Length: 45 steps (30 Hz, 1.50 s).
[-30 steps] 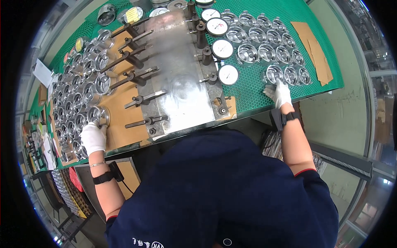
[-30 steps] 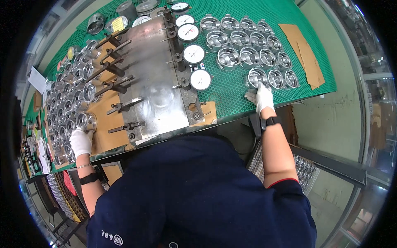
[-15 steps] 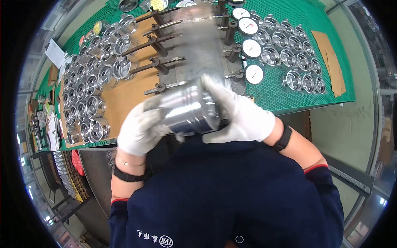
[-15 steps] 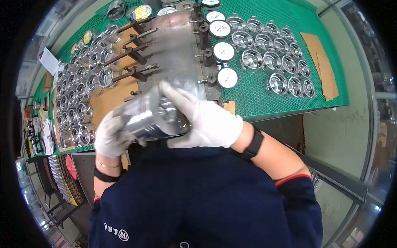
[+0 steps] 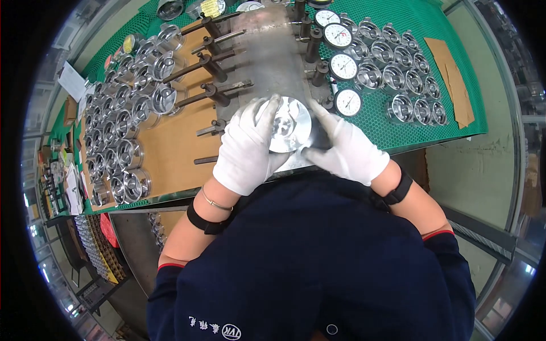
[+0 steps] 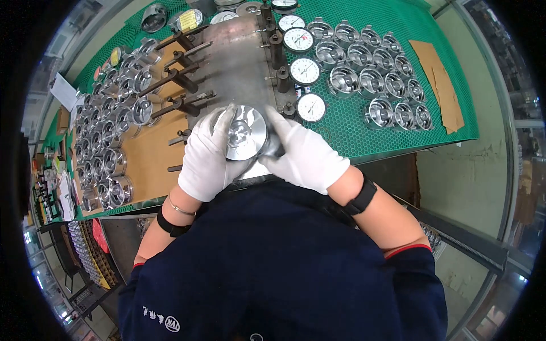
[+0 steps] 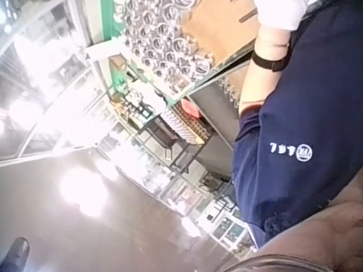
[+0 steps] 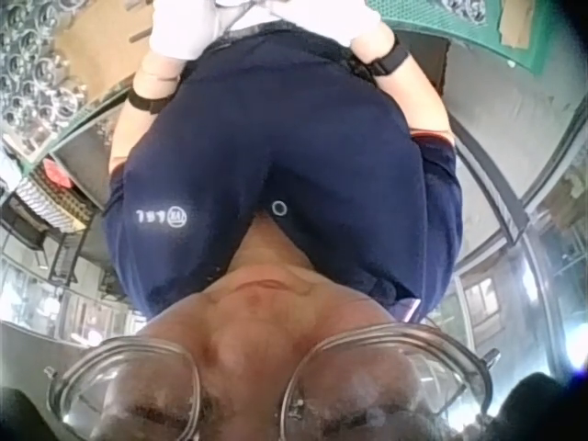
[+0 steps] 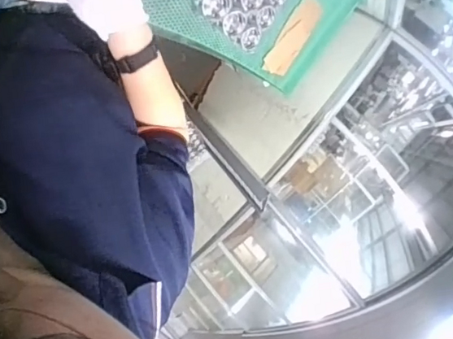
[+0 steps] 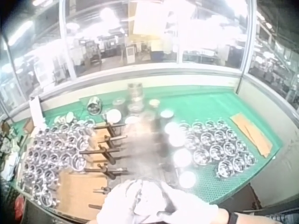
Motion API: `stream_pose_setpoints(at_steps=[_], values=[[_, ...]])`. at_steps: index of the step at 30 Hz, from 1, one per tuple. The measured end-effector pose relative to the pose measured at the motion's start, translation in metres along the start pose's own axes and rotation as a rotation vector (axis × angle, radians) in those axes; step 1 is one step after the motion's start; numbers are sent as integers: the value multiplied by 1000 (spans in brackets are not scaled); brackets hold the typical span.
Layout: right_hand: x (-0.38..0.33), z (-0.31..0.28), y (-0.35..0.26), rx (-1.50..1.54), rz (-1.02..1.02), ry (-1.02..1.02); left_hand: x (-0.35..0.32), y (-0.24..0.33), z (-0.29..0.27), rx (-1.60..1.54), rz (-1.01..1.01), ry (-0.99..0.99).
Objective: Inspecting metal pistons using a dial gauge and sorting them into containers.
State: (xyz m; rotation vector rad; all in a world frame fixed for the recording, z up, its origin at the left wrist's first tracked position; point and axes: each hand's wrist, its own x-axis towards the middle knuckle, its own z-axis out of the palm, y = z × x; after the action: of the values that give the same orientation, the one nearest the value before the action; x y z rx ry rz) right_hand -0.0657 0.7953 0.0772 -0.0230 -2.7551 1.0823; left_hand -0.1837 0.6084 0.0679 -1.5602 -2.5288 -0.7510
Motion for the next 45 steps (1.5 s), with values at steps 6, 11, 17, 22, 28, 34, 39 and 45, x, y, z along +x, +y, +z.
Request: stream_pose_setpoints(at_steps=[6,11,17,22,28,34,39,45], values=[[-11,13,6,699,682,-311,16,-10,15,-139,-65,-1],[-12,18,13,804,704,-308,21,-12,22,-163,-89,60],[-14,23,18,774,649,-270,23,-11,22,-169,-66,87],[-11,20,13,664,617,-272,22,-13,23,-160,-74,85],[-11,24,19,506,560,-278,23,-13,23,-166,-67,76],[-13,17,12,355,554,-280,23,-4,15,-219,-98,71],[-23,-19,-23,83,346,-46,12,4,-13,-739,-19,-142],[-83,-35,11,688,477,670,13,4,-43,-760,140,-53]])
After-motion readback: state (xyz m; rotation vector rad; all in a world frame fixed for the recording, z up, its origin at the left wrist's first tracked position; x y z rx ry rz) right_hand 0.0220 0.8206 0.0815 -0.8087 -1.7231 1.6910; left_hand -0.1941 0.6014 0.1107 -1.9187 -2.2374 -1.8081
